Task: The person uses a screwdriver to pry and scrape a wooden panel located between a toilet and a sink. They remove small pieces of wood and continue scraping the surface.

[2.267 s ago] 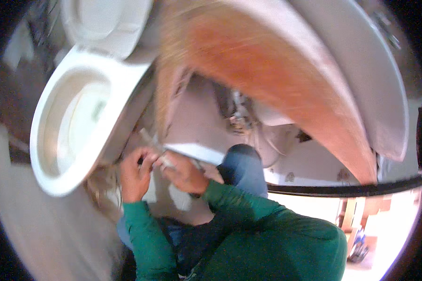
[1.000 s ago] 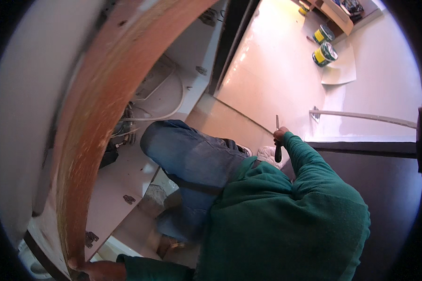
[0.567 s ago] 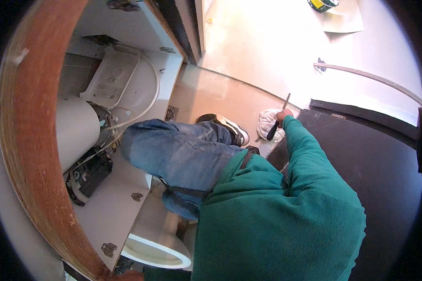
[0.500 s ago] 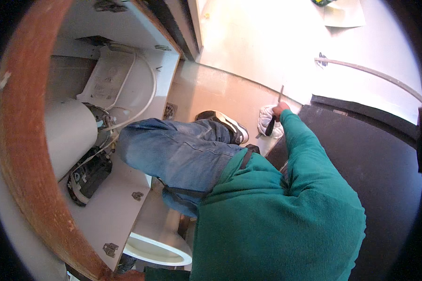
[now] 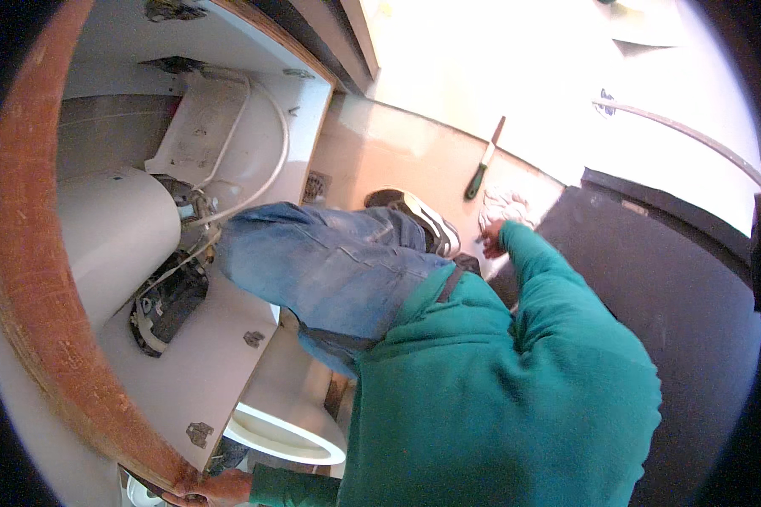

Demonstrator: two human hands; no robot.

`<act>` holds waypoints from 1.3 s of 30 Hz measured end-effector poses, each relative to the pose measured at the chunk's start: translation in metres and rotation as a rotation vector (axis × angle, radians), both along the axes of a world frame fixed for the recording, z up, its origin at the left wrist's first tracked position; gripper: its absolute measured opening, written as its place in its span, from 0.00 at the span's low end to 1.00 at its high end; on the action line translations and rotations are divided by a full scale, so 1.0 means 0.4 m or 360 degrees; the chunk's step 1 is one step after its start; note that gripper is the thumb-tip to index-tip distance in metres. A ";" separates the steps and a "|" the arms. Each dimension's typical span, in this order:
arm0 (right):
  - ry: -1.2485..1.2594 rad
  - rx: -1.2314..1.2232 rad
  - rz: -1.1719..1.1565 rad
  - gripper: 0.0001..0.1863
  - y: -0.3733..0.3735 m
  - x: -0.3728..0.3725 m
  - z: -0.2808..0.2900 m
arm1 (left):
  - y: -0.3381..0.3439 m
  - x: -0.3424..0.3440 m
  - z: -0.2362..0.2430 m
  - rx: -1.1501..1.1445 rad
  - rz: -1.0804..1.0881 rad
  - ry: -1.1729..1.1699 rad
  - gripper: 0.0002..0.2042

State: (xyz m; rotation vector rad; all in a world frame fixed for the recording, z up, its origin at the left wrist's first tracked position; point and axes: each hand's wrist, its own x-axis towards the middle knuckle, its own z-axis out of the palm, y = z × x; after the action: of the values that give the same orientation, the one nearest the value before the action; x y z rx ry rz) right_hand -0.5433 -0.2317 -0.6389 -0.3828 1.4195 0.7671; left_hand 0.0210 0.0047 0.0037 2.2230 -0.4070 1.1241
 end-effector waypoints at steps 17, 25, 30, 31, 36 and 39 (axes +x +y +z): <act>0.0896 -0.0890 0.0554 0.18 0.176 0.129 -0.220 | 0.002 -0.004 0.011 -0.0416 -0.0260 0.0143 0.23; 0.1085 -0.0902 0.0574 0.16 0.106 0.182 0.002 | 0.026 -0.016 -0.007 -0.0326 -0.0159 0.0070 0.24; 0.0964 -0.0792 0.0624 0.16 0.105 0.194 0.001 | 0.017 -0.016 -0.012 -0.0332 -0.0155 0.0083 0.25; 0.0943 -0.0775 0.0635 0.16 0.101 0.196 0.001 | 0.023 -0.014 -0.018 -0.0334 -0.0131 0.0100 0.25; 0.0723 -0.0572 0.0750 0.16 0.083 0.216 -0.001 | -0.027 -0.043 0.000 -0.0386 -0.0080 0.0103 0.35; 0.0449 -0.0362 0.0844 0.16 -0.009 0.241 0.051 | 0.032 -0.009 0.001 -0.0317 -0.0134 0.0070 0.42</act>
State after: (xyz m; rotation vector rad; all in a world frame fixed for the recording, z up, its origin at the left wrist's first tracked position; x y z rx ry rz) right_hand -0.4470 -0.2354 -0.6183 -0.8774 1.7002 1.1217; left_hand 0.0175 0.0173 0.0042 2.0345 -0.3505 1.0235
